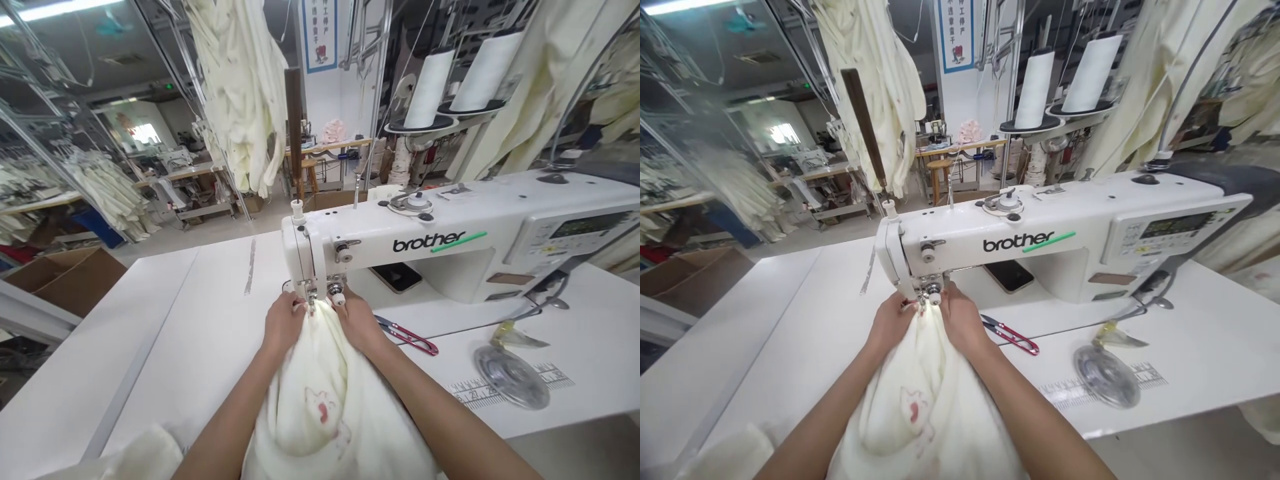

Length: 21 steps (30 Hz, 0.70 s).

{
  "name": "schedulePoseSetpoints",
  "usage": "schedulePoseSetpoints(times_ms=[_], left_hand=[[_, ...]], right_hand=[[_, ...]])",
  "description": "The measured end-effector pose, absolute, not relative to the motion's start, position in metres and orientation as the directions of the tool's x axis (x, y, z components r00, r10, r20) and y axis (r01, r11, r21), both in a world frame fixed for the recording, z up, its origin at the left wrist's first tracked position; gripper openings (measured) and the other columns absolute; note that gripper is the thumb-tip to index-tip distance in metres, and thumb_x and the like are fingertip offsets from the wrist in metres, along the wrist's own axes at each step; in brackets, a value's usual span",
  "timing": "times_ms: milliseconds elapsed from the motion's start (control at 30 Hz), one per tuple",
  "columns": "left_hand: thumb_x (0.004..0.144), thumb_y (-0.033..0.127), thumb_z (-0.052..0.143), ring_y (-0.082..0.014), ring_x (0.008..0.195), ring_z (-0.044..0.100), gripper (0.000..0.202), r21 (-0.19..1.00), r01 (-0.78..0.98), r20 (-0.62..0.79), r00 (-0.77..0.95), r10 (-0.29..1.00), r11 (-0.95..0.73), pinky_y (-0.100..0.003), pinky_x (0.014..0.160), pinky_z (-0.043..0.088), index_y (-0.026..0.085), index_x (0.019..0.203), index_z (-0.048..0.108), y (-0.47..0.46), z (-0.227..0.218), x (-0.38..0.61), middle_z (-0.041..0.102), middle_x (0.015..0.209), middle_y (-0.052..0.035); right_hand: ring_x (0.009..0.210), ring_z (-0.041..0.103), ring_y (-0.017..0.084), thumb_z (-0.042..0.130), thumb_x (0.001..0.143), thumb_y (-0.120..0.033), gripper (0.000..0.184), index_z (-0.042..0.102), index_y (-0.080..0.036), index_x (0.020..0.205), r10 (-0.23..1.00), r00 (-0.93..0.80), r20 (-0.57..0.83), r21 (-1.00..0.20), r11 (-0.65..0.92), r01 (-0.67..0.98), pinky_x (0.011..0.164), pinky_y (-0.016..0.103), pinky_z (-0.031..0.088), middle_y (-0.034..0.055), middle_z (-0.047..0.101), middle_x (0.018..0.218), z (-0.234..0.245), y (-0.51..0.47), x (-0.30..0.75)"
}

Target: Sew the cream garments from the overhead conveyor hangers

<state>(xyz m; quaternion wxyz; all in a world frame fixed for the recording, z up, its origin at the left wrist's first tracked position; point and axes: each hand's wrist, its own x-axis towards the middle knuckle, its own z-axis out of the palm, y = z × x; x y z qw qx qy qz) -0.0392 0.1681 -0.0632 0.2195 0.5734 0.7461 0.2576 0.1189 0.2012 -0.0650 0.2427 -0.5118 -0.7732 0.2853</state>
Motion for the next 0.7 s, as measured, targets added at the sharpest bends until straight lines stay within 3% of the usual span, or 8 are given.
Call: schedulePoseSetpoints(times_ms=[233, 333, 400, 533, 633, 700], left_hand=[[0.078, 0.022, 0.046, -0.0170, 0.083, 0.058, 0.013, 0.648, 0.734, -0.045, -0.226, 0.973, 0.201, -0.026, 0.071, 0.040, 0.019, 0.078, 0.059, 0.167, -0.064, -0.039, 0.063, 0.089, -0.0027], [0.078, 0.022, 0.046, -0.0175, 0.084, 0.057, 0.014, 0.652, 0.734, -0.047, -0.214, 0.976, 0.192, -0.027, 0.072, 0.040, 0.019, 0.079, 0.059, 0.166, -0.064, -0.040, 0.062, 0.090, -0.0034], [0.078, 0.022, 0.045, -0.0187, 0.086, 0.057, 0.015, 0.652, 0.734, -0.045, -0.210, 0.977, 0.188, -0.028, 0.073, 0.040, 0.018, 0.082, 0.059, 0.167, -0.064, -0.039, 0.063, 0.092, -0.0048], [0.075, 0.016, 0.046, -0.0197, 0.088, 0.057, 0.018, 0.653, 0.733, -0.082, -0.184, 0.980, 0.192, -0.028, 0.077, 0.040, 0.017, 0.083, 0.062, 0.170, -0.053, -0.034, 0.064, 0.091, -0.0056], [0.072, 0.024, 0.055, -0.0178, 0.076, 0.058, 0.013, 0.655, 0.725, -0.160, -0.140, 0.977, 0.211, -0.024, 0.067, 0.041, 0.017, 0.076, 0.065, 0.157, -0.028, -0.035, 0.065, 0.076, -0.0028], [0.068, 0.033, 0.062, -0.0136, 0.064, 0.053, 0.017, 0.704, 0.679, -0.223, -0.068, 0.972, 0.209, -0.021, 0.058, 0.038, 0.017, 0.071, 0.066, 0.132, -0.005, -0.042, 0.062, 0.064, 0.0009]], right_hand=[[0.069, 0.055, 0.018, 0.025, 0.094, -0.029, 0.024, 0.045, -0.016, 0.094, 0.918, -0.393, 0.053, -0.734, 0.303, 0.608, 0.061, 0.024, 0.036, 0.0054, 0.058, 0.077, -0.061, 0.201, 0.124], [0.064, 0.054, 0.017, 0.043, 0.087, -0.037, 0.020, 0.048, -0.018, 0.087, 0.901, -0.433, 0.018, -0.743, 0.303, 0.597, 0.056, 0.023, 0.035, 0.0014, 0.058, 0.071, -0.063, 0.201, 0.126], [0.063, 0.053, 0.017, 0.053, 0.079, -0.030, 0.013, 0.049, -0.018, 0.083, 0.900, -0.435, 0.012, -0.728, 0.306, 0.613, 0.056, 0.023, 0.034, 0.0005, 0.057, 0.069, -0.067, 0.202, 0.125], [0.065, 0.054, 0.019, 0.044, 0.072, -0.016, 0.009, 0.049, -0.019, 0.079, 0.887, -0.461, 0.035, -0.706, 0.349, 0.616, 0.060, 0.026, 0.034, 0.0012, 0.056, 0.066, -0.069, 0.208, 0.124], [0.062, 0.054, 0.021, 0.042, 0.069, -0.022, 0.003, 0.045, -0.021, 0.070, 0.848, -0.528, 0.047, -0.709, 0.401, 0.580, 0.059, 0.029, 0.036, 0.0027, 0.054, 0.061, -0.057, 0.203, 0.123], [0.058, 0.053, 0.022, 0.044, 0.070, -0.032, 0.010, 0.045, -0.023, 0.068, 0.803, -0.593, 0.063, -0.737, 0.438, 0.515, 0.056, 0.032, 0.038, 0.0029, 0.051, 0.059, -0.049, 0.191, 0.122]])
